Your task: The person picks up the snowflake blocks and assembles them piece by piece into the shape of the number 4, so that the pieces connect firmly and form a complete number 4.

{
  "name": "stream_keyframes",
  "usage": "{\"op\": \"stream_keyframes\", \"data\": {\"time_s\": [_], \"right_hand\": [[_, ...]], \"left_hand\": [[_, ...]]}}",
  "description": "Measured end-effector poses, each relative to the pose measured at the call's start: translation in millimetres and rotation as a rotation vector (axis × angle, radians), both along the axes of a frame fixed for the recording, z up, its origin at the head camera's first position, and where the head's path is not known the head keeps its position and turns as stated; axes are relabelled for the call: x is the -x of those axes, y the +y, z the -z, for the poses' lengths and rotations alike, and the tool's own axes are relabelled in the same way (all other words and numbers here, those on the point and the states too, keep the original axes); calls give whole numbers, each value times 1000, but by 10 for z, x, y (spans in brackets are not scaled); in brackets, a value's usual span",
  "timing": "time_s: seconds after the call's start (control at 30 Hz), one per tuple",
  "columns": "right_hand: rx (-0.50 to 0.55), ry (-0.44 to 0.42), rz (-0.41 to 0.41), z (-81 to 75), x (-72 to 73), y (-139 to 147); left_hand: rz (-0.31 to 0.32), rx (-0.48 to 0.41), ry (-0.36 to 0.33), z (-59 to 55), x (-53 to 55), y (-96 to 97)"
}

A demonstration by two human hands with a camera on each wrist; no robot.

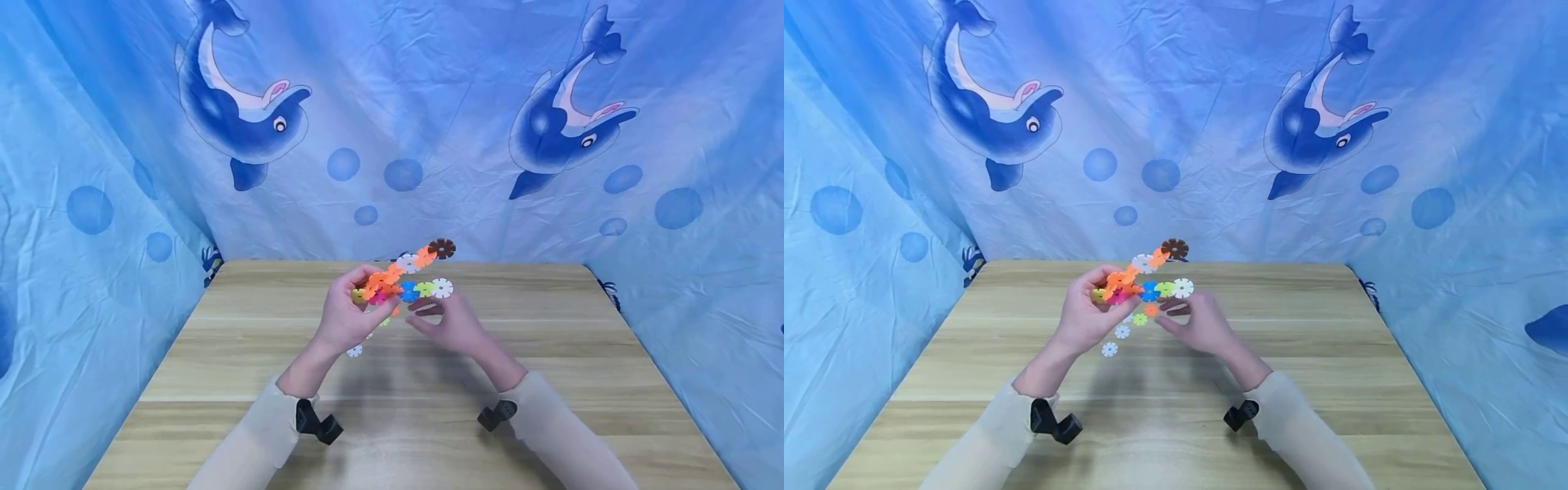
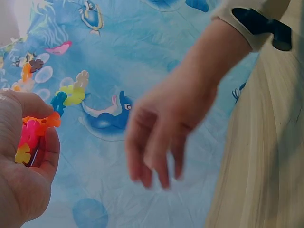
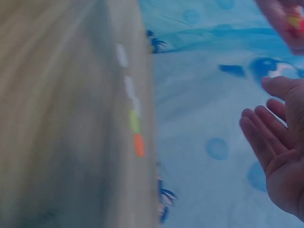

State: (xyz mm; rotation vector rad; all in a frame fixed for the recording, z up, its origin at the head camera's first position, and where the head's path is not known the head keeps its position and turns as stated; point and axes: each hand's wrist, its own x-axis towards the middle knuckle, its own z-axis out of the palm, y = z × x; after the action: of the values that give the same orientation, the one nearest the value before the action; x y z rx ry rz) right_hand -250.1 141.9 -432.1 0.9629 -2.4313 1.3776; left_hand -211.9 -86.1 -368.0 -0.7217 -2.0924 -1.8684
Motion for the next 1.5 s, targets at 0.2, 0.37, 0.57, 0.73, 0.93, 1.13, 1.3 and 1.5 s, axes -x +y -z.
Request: {"op": "stream_keyframes", "data": {"time_s": [0.2, 0.37, 0.57, 0.73, 0.93, 1.13, 1.3, 1.5], "right_hand": [[-162, -37, -187, 328, 30, -239], [-410, -51, -331, 441, -29, -462], [-622, 5, -422, 564, -114, -660], [-752, 78, -378, 594, -191, -709], [-689, 90, -298, 631, -183, -698], [-606, 18, -230, 678, -134, -657], [-665, -103, -164, 636, -129, -585], [-533, -46, -195, 552, -100, -359]], "left_hand": [[19, -22, -12, -14, -4, 13], [1, -15, -20, -29, -6, 11], [3, -24, -33, -41, -16, 21], [4, -25, -43, -39, -15, 20], [14, -36, -33, -21, 3, 15], [10, -27, -22, -12, 2, 28], [-2, -13, -4, 3, 12, 32], [-4, -6, -18, 14, 23, 23]]}}
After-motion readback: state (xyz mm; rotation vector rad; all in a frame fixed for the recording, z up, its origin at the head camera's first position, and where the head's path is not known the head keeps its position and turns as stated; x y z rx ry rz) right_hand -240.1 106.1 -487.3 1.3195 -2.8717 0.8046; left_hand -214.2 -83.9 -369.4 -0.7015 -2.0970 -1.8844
